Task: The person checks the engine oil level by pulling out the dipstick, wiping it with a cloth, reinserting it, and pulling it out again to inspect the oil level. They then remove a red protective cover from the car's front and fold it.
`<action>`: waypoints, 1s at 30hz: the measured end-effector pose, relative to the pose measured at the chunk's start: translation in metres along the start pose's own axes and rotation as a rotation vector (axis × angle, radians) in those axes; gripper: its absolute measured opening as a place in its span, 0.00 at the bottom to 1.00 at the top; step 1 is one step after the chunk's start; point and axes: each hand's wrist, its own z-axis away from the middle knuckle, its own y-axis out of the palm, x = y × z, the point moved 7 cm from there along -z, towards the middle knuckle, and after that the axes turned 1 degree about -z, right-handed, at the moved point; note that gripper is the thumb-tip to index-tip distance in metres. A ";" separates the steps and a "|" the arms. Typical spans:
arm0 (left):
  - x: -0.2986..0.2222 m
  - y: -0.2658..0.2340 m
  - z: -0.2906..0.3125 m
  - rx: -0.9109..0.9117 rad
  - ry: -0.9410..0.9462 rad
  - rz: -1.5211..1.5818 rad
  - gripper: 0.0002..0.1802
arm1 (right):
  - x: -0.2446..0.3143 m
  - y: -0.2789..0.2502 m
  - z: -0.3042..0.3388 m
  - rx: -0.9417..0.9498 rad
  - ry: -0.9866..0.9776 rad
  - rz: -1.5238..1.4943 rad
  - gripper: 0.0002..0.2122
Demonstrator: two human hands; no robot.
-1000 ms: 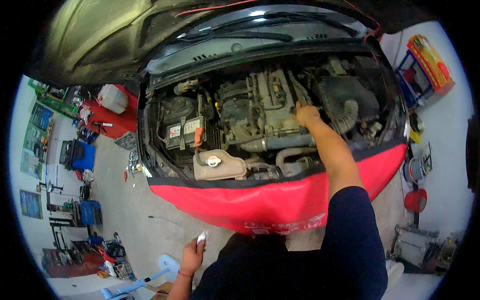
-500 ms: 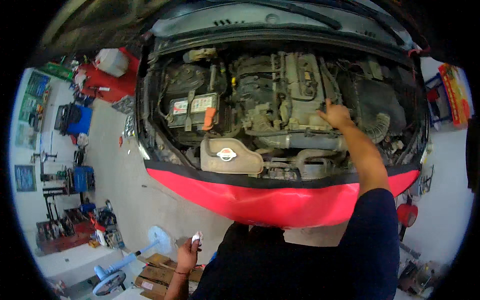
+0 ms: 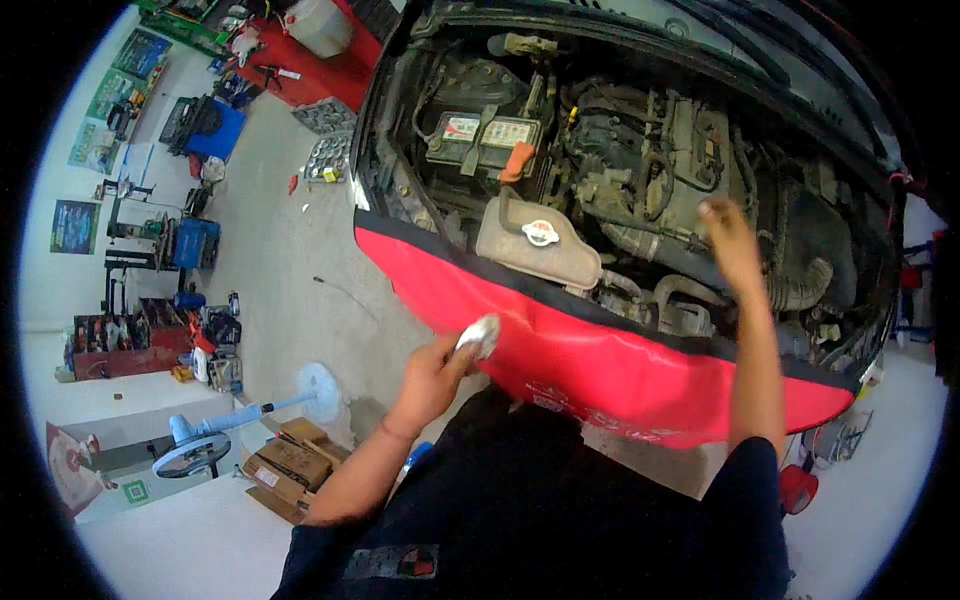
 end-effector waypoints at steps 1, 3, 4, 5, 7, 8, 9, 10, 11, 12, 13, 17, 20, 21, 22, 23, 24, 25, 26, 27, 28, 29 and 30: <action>-0.013 0.002 -0.004 -0.020 -0.012 0.045 0.16 | 0.039 0.029 0.045 0.187 0.041 -0.410 0.22; -0.036 0.015 -0.015 -0.011 0.031 0.139 0.14 | 0.092 0.096 0.131 0.643 0.018 -0.800 0.20; -0.045 0.021 -0.017 -0.001 0.070 0.189 0.12 | 0.114 0.122 0.165 0.698 0.049 -0.804 0.20; -0.052 0.025 -0.014 0.003 0.105 0.236 0.11 | 0.129 0.142 0.189 0.651 0.040 -0.927 0.19; -0.076 0.027 -0.001 -0.115 0.473 -0.038 0.10 | 0.150 0.162 0.211 0.466 0.163 -1.199 0.17; -0.085 0.024 0.009 -0.173 0.660 -0.175 0.10 | 0.153 0.170 0.214 0.372 0.151 -1.203 0.15; -0.077 0.012 0.011 -0.140 0.622 -0.096 0.10 | 0.158 0.176 0.217 0.280 0.138 -1.205 0.15; -0.066 0.001 0.017 -0.103 0.577 -0.001 0.10 | 0.167 0.181 0.224 0.283 0.143 -1.199 0.14; -0.058 -0.009 0.021 -0.060 0.537 0.090 0.10 | 0.178 0.184 0.227 0.279 0.147 -1.197 0.14; -0.048 -0.018 0.024 0.005 0.467 0.176 0.10 | 0.189 0.188 0.233 0.277 0.150 -1.194 0.14; -0.039 -0.036 0.027 0.055 0.411 0.259 0.11 | 0.205 0.193 0.236 0.264 0.152 -1.230 0.13; 0.026 -0.090 0.031 0.189 0.084 0.855 0.18 | 0.278 0.232 0.251 0.340 0.106 -1.314 0.13; 0.055 -0.153 0.046 0.379 -0.051 1.504 0.22 | 0.335 0.265 0.262 0.322 0.052 -1.278 0.13; 0.071 -0.176 0.050 0.323 0.053 1.374 0.23 | 0.355 0.271 0.264 0.320 0.007 -1.210 0.12; 0.086 -0.195 0.054 0.262 0.151 1.237 0.24 | 0.373 0.277 0.267 0.322 -0.017 -1.185 0.12; 0.097 -0.215 0.058 0.201 0.242 1.095 0.25 | 0.393 0.284 0.271 0.324 -0.042 -1.161 0.12; 0.109 -0.238 0.060 0.086 0.269 0.823 0.25 | 0.421 0.295 0.275 0.379 -0.085 -1.063 0.12; 0.112 -0.261 0.064 -0.065 0.398 0.606 0.24 | 0.443 0.304 0.283 0.423 -0.119 -0.964 0.12; 0.114 -0.282 0.068 -0.214 0.516 0.380 0.23 | 0.462 0.316 0.288 0.465 -0.153 -0.865 0.13; 0.115 -0.300 0.075 -0.359 0.623 0.147 0.23 | 0.481 0.335 0.293 0.532 -0.204 -0.825 0.13; 0.111 -0.312 0.079 -0.393 0.626 -0.084 0.25 | 0.496 0.346 0.294 0.489 -0.193 -0.778 0.13; 0.115 -0.325 0.078 -0.415 0.555 -0.148 0.25 | 0.511 0.357 0.294 0.456 -0.184 -0.734 0.13; 0.119 -0.335 0.075 -0.437 0.483 -0.209 0.24 | 0.522 0.367 0.287 0.405 -0.203 -0.672 0.13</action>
